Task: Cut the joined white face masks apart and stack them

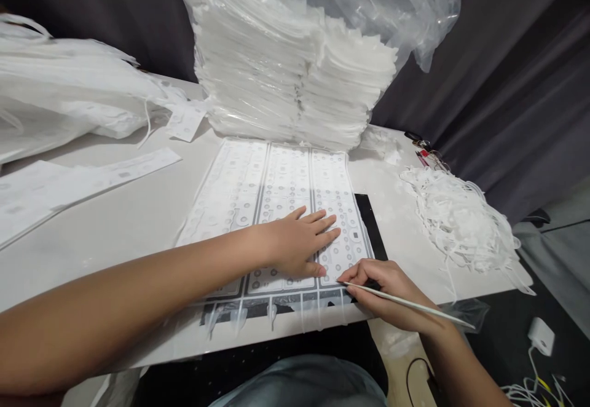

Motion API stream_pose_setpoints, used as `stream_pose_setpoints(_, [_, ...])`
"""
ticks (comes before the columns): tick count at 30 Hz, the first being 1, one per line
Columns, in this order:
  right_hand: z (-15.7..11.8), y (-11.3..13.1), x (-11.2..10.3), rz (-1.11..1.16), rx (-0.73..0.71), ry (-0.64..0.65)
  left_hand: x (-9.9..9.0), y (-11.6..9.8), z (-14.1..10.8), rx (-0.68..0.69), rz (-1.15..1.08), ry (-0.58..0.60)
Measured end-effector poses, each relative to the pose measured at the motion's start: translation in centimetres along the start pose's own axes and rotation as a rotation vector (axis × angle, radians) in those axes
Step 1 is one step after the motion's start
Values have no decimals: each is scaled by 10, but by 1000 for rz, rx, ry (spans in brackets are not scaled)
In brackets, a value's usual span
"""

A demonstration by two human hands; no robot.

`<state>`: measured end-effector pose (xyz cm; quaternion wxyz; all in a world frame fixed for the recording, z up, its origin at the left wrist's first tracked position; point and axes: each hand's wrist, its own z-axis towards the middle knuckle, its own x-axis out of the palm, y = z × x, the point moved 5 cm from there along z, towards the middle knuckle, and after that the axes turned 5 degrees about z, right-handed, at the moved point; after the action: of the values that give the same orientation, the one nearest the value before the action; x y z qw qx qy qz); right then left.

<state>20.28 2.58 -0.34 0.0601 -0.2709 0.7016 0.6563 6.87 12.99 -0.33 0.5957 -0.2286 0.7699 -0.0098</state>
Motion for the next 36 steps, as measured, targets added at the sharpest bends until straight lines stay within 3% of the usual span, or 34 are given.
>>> stream_pose_setpoints(4, [4, 12, 0, -99, -42, 45, 1, 0, 0, -7, 29, 44])
stream_pose_setpoints(10, [-6, 22, 23, -521, -310, 17, 0, 0, 0, -1, -32, 9])
stream_pose_setpoints(14, [-19, -4, 26, -452, -292, -265, -1, -3, 0, -11, 0, 39])
stream_pose_setpoints(18, [-29, -23, 7, -402, -173, -553, -1, -5, 0, -25, 75, 106])
stream_pose_setpoints(20, [-32, -21, -2, -340, -166, -602, 0, -5, 0, -19, 86, 126])
stream_pose_setpoints(26, [-18, -3, 10, -140, -284, -138, -1, -4, -3, -18, 33, 107])
stream_pose_setpoints(36, [-11, 3, 8, -146, -212, -63, 1, -3, 1, -37, 23, -74])
